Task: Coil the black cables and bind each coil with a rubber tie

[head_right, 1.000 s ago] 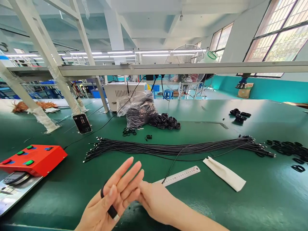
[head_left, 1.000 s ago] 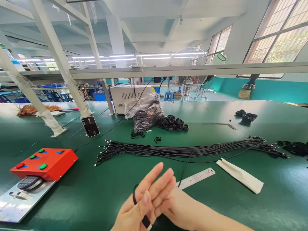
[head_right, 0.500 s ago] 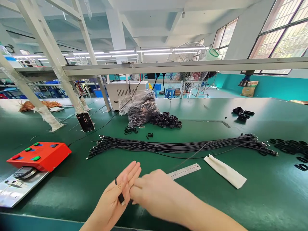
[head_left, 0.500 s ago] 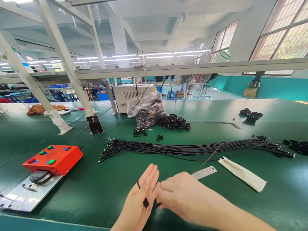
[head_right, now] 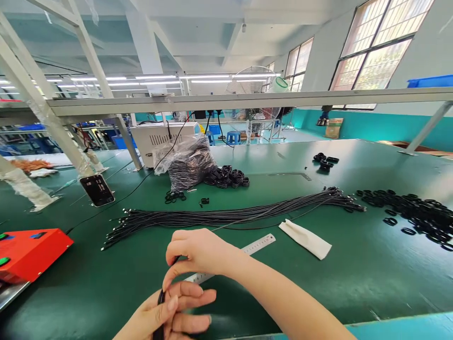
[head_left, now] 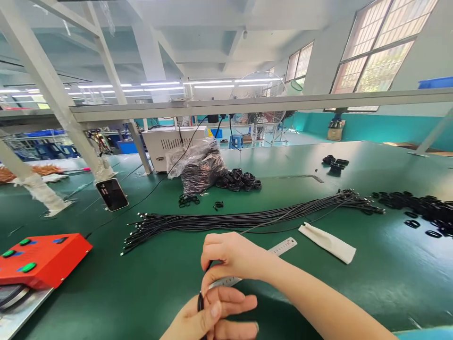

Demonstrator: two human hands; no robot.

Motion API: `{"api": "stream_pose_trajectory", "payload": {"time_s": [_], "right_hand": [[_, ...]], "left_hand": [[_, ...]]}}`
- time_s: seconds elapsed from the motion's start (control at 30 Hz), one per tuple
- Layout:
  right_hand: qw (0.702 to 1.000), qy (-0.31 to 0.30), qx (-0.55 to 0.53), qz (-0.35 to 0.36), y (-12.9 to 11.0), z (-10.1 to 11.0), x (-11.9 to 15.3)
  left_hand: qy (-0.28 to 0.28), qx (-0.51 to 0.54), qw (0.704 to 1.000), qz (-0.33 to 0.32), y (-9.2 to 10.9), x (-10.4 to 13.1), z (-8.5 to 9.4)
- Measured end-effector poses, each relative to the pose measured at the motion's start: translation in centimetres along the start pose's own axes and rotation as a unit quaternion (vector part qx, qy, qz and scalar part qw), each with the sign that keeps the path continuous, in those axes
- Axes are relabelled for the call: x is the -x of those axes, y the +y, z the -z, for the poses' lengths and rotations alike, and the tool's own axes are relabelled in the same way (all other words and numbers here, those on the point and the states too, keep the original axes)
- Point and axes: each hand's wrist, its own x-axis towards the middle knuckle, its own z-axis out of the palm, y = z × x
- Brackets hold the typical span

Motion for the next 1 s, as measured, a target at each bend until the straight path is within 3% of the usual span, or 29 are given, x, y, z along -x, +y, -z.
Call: {"api": "stream_pose_trajectory", "payload": {"time_s": [0.2,0.33,0.47,0.57,0.7,0.8,1.0], "right_hand": [[0.993,0.112,-0.019,-0.019,1.4,-1.6,0.7],[0.987,0.117,-0.082,-0.072,1.1,-2.7,0.9],[0.96,0.1,-0.193,-0.174,-1.0,-4.9,1.3],[0.977,0.038,-0.16,-0.136,-3.0,-6.6,2.2],[0.995,-0.017,0.026,-0.092,-4.9,-7.1,2.9],[0.988,-0.052,0.136,-0.053,-5.5,-5.5,2.6],[0.978,-0.106,0.161,0.079,-5.8,-1.9,0.8]], "left_hand": [[0.046,0.009,0.999,-0.014,0.1,-0.5,-1.7],[0.058,0.016,0.997,-0.051,0.4,0.0,-2.1],[0.052,0.028,0.987,-0.148,1.3,1.0,-1.5],[0.11,0.016,0.963,-0.244,2.0,1.6,-1.0],[0.213,-0.021,0.926,-0.311,2.6,1.7,-0.4],[0.251,-0.026,0.923,-0.289,2.5,1.9,0.0],[0.247,-0.001,0.944,-0.22,2.7,3.2,1.1]]}}
